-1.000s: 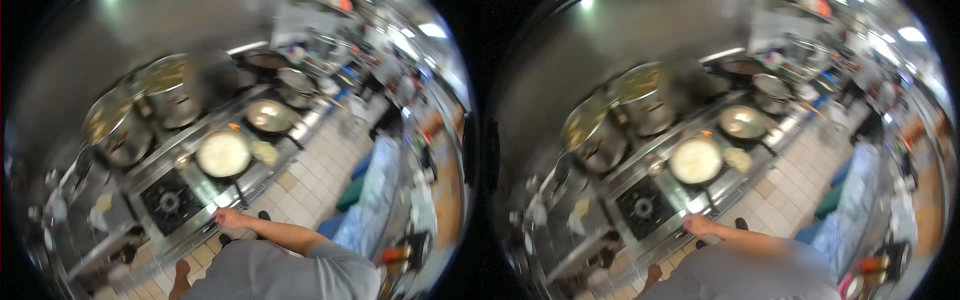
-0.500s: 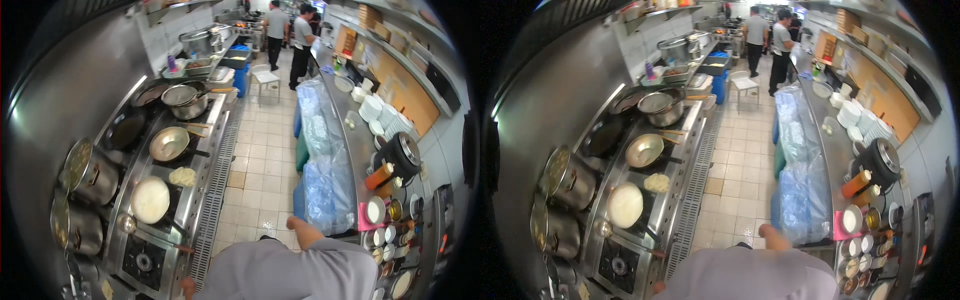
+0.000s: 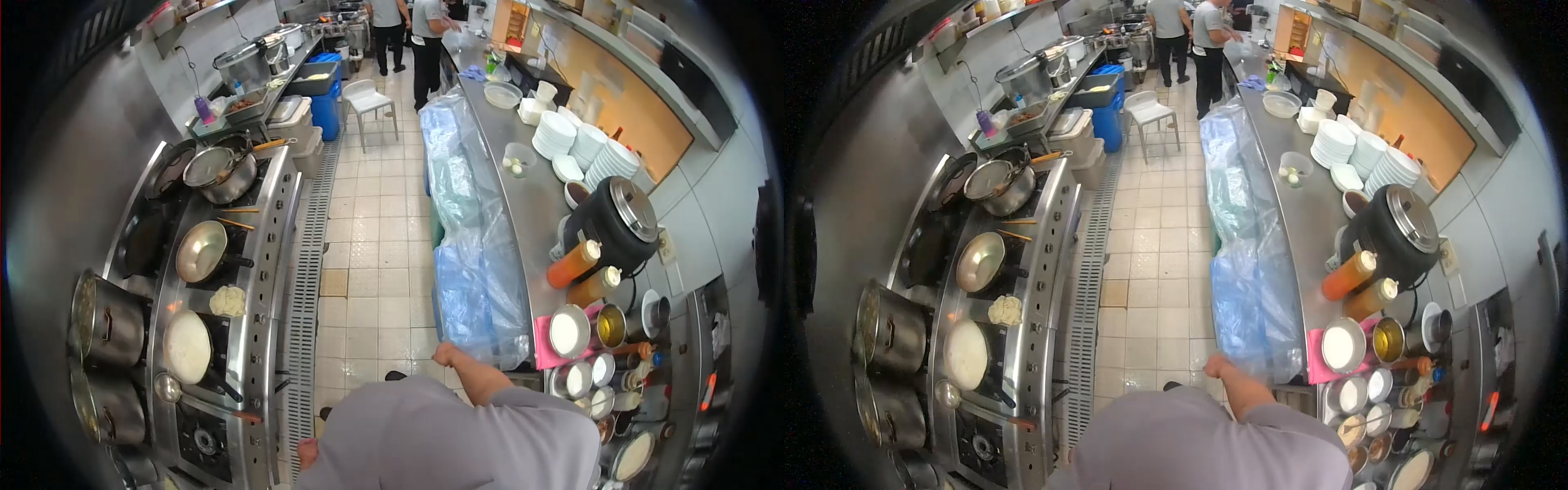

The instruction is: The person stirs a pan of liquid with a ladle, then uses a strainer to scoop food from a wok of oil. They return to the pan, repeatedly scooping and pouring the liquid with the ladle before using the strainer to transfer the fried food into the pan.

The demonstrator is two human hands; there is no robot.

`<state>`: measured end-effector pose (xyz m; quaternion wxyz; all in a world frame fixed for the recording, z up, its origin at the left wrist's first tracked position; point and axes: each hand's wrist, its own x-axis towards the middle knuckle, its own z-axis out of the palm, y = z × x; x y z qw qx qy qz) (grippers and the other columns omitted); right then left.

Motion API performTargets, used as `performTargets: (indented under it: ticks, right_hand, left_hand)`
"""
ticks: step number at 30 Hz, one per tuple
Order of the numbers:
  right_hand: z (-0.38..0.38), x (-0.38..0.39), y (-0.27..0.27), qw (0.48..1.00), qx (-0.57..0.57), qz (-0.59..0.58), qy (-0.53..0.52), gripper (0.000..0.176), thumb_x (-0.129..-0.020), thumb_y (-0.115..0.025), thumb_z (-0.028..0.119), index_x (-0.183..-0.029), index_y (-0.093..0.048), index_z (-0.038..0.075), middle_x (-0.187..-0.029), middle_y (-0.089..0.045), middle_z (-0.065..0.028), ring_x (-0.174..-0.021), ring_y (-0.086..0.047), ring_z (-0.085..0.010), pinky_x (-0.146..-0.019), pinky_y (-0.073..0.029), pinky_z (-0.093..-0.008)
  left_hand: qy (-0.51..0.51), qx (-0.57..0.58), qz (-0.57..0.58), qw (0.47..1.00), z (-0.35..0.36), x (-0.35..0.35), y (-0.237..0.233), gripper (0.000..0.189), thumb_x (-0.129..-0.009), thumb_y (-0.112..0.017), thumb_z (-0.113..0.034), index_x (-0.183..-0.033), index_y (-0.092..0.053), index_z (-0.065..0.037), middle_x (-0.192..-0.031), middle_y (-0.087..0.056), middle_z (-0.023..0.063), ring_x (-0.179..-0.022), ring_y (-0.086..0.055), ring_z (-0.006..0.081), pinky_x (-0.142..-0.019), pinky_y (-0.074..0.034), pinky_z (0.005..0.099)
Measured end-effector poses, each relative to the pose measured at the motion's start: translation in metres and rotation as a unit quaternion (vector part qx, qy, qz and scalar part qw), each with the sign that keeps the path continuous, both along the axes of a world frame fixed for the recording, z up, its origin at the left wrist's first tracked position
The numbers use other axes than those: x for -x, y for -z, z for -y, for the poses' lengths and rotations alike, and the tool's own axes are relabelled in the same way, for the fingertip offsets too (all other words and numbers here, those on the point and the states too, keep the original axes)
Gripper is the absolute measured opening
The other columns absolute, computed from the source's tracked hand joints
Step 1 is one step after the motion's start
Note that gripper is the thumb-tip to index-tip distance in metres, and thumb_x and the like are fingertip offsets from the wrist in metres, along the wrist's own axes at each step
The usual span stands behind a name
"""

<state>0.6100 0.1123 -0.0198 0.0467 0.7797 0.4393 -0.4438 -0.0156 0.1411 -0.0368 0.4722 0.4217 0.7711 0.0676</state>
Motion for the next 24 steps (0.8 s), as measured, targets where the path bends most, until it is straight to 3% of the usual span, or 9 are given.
performTargets:
  ticks: [2,4,10,14,17,20,21,23,24]
  right_hand:
    - [-0.004,0.007,0.004,0.999,-0.034,-0.013,-0.029,0.042,-0.093,-0.058,0.036,-0.088,-0.073,-0.003,-0.083,-0.072,-0.0202,-0.068,-0.069,-0.0317,-0.067,-0.057,-0.0437]
    - [-0.007,0.012,0.051,0.995,-0.051,-0.055,-0.065,0.044,-0.094,-0.054,0.033,-0.097,-0.072,-0.006,-0.100,-0.071,-0.0261,-0.097,-0.069,-0.0380,-0.089,-0.053,-0.0474]
    - [0.003,-0.013,0.027,0.995,0.027,-0.035,-0.087,0.048,-0.096,-0.054,0.039,-0.098,-0.073,-0.005,-0.103,-0.071,-0.0242,-0.098,-0.069,-0.0378,-0.091,-0.052,-0.0474]
    - [-0.005,-0.050,0.007,0.998,0.048,0.004,-0.050,0.044,-0.094,-0.056,0.040,-0.107,-0.073,0.001,-0.122,-0.066,-0.0223,-0.115,-0.063,-0.0384,-0.099,-0.050,-0.0450]
    - [-0.005,-0.066,-0.063,0.998,-0.039,0.029,-0.039,0.038,-0.095,-0.054,0.034,-0.106,-0.074,0.003,-0.116,-0.069,-0.0200,-0.108,-0.066,-0.0378,-0.094,-0.052,-0.0464]
    - [-0.003,-0.083,-0.009,0.979,-0.009,0.087,-0.184,0.034,-0.096,-0.046,0.023,-0.102,-0.076,0.008,-0.100,-0.072,-0.0184,-0.092,-0.069,-0.0350,-0.081,-0.053,-0.0498]
    - [0.009,-0.087,0.029,0.983,-0.148,0.022,-0.106,0.042,-0.092,-0.056,0.039,-0.079,-0.074,0.003,-0.081,-0.070,-0.0223,-0.073,-0.069,-0.0381,-0.070,-0.054,-0.0510]
    - [0.030,-0.100,0.083,0.854,-0.223,0.168,-0.439,0.023,-0.078,-0.071,0.028,-0.092,-0.076,0.011,-0.077,-0.072,-0.0136,-0.071,-0.070,-0.0300,-0.067,-0.057,-0.0437]
    - [0.034,-0.107,0.112,0.969,0.000,-0.017,-0.248,0.032,-0.071,-0.076,0.027,-0.099,-0.073,0.012,-0.082,-0.073,-0.0102,-0.078,-0.071,-0.0284,-0.071,-0.057,-0.0423]
  left_hand:
    - [-0.026,-0.015,-0.010,0.999,0.001,-0.022,-0.027,0.019,-0.090,-0.063,-0.018,-0.094,-0.066,0.000,-0.080,-0.067,0.0127,-0.069,-0.063,0.0249,-0.065,-0.051,0.0424]
    - [0.142,-0.038,-0.074,0.986,-0.008,-0.039,-0.066,0.014,-0.085,-0.068,-0.012,-0.090,-0.067,0.001,-0.080,-0.068,0.0110,-0.068,-0.062,0.0226,-0.063,-0.050,0.0381]
    - [-0.062,-0.220,0.109,0.967,-0.011,0.007,-0.003,0.011,-0.085,-0.066,-0.009,-0.091,-0.067,0.001,-0.080,-0.068,0.0105,-0.071,-0.061,0.0212,-0.065,-0.050,0.0380]
    - [-0.085,-0.044,-0.029,0.995,0.026,-0.021,-0.034,0.016,-0.090,-0.062,-0.014,-0.096,-0.067,0.000,-0.087,-0.068,0.0113,-0.075,-0.063,0.0212,-0.065,-0.051,0.0374]
    - [-0.041,0.038,0.017,0.998,0.075,-0.026,-0.040,0.024,-0.094,-0.059,-0.021,-0.104,-0.065,0.000,-0.093,-0.068,0.0120,-0.077,-0.066,0.0220,-0.064,-0.052,0.0375]
    - [-0.063,0.110,0.055,0.990,0.106,-0.040,-0.045,0.033,-0.098,-0.056,-0.027,-0.112,-0.064,0.000,-0.099,-0.069,0.0128,-0.079,-0.069,0.0228,-0.063,-0.053,0.0376]
    - [-0.115,0.121,0.061,0.984,0.139,-0.052,-0.057,0.035,-0.099,-0.055,-0.030,-0.115,-0.064,0.000,-0.101,-0.069,0.0130,-0.080,-0.070,0.0231,-0.062,-0.054,0.0377]
    - [-0.148,0.087,0.076,0.982,0.128,-0.068,-0.071,0.040,-0.094,-0.062,-0.036,-0.110,-0.066,0.001,-0.085,-0.069,0.0102,-0.079,-0.075,0.0256,-0.049,-0.051,0.0349]
    - [-0.168,0.079,0.059,0.981,0.122,-0.075,-0.076,0.037,-0.093,-0.064,-0.033,-0.110,-0.066,0.000,-0.083,-0.069,0.0099,-0.075,-0.074,0.0238,-0.049,-0.051,0.0344]
